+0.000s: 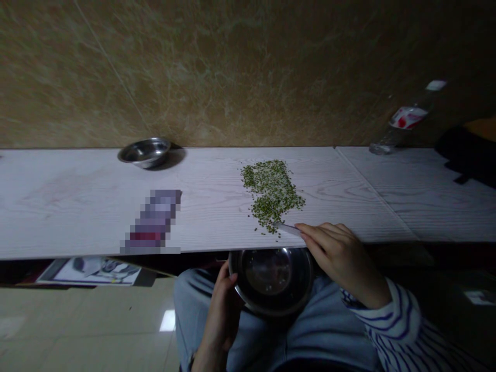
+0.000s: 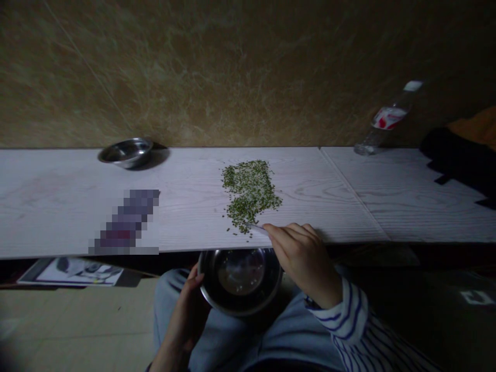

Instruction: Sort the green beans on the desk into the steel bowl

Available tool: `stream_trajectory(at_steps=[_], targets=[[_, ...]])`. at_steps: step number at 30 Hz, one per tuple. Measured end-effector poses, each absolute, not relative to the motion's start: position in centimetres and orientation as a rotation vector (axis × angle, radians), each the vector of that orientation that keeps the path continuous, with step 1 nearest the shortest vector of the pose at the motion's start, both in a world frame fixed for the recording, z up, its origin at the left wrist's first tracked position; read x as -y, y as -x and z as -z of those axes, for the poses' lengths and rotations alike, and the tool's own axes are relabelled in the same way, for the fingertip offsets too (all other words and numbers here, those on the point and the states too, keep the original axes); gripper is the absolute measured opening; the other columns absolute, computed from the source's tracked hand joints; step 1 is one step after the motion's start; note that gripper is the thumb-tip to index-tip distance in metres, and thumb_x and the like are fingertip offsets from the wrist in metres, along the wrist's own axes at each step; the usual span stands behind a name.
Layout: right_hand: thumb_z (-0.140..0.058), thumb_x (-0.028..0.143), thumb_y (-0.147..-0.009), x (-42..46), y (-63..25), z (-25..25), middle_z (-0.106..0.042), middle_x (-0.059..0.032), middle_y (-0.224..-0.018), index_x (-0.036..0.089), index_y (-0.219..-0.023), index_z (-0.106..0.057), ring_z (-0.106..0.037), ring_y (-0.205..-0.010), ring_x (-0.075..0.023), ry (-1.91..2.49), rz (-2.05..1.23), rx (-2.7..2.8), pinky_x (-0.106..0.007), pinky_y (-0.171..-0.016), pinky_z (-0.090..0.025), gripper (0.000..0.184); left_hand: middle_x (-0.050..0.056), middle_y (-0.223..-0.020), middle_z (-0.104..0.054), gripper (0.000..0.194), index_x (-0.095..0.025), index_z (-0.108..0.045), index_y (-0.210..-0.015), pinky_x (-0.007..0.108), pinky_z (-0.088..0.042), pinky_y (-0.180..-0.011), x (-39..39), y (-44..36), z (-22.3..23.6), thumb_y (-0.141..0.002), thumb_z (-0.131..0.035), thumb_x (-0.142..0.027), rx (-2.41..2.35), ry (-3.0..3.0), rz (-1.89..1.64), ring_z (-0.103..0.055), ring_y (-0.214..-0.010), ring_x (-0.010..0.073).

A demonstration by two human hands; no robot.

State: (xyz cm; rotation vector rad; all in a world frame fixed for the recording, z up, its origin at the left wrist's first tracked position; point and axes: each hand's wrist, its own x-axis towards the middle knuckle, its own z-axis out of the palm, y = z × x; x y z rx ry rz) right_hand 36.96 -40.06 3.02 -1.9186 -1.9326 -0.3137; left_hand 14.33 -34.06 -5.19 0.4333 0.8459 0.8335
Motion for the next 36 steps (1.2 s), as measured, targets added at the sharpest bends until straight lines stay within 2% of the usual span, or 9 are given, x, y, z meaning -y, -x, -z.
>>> stream_trajectory(at_steps=[10, 16, 29, 36], targets=[[-0.048, 0.02, -0.097, 39.84, -37.18, -2.97, -0.071, -0.0057, -0.085, 0.019, -0.114, -0.065, -0.063, -0.076, -0.0183, 1.954, 0.346, 1.894, -0.032, -0.073, -0.04, 0.024, 0.007, -0.107, -0.074, 0.047, -0.023, -0.063, -0.123, 0.041, -0.049, -0.092, 34.1, -14.18, 4.94, -0.076, -0.066, -0.028, -0.835, -0.404, -0.839, -0.061, -0.113, 0.0314], [-0.049, 0.018, -0.096, 40.32, -37.02, -2.93, -0.071, -0.0047, -0.085, 0.018, -0.114, -0.064, -0.063, -0.078, -0.0182, 1.914, 0.299, 1.934, -0.032, -0.073, -0.039, 0.023, 0.007, -0.113, -0.072, 0.043, -0.022, -0.063, -0.122, 0.041, -0.047, -0.095, 34.14, -14.01, 5.21, -0.079, -0.063, -0.026, -0.802, -0.409, -0.838, -0.059, -0.117, 0.0308], [-0.05, 0.018, -0.096, 40.32, -37.24, -2.81, -0.071, -0.0046, -0.083, 0.017, -0.113, -0.065, -0.063, -0.076, -0.0184, 1.894, 0.372, 1.931, -0.032, -0.071, -0.04, 0.023, 0.007, -0.115, -0.071, 0.045, -0.023, -0.06, -0.126, 0.04, -0.048, -0.093, 34.07, -13.97, 5.31, -0.081, -0.062, -0.027, -0.796, -0.419, -0.813, -0.06, -0.116, 0.03], [-0.05, 0.019, -0.096, 39.98, -37.6, -2.79, -0.072, -0.0055, -0.087, 0.017, -0.113, -0.065, -0.063, -0.078, -0.0183, 1.911, 0.393, 1.922, -0.032, -0.072, -0.039, 0.023, 0.008, -0.112, -0.072, 0.05, -0.022, -0.06, -0.126, 0.04, -0.05, -0.09, 34.19, -14.13, 5.11, -0.076, -0.065, -0.028, -0.835, -0.413, -0.83, -0.06, -0.115, 0.0317]])
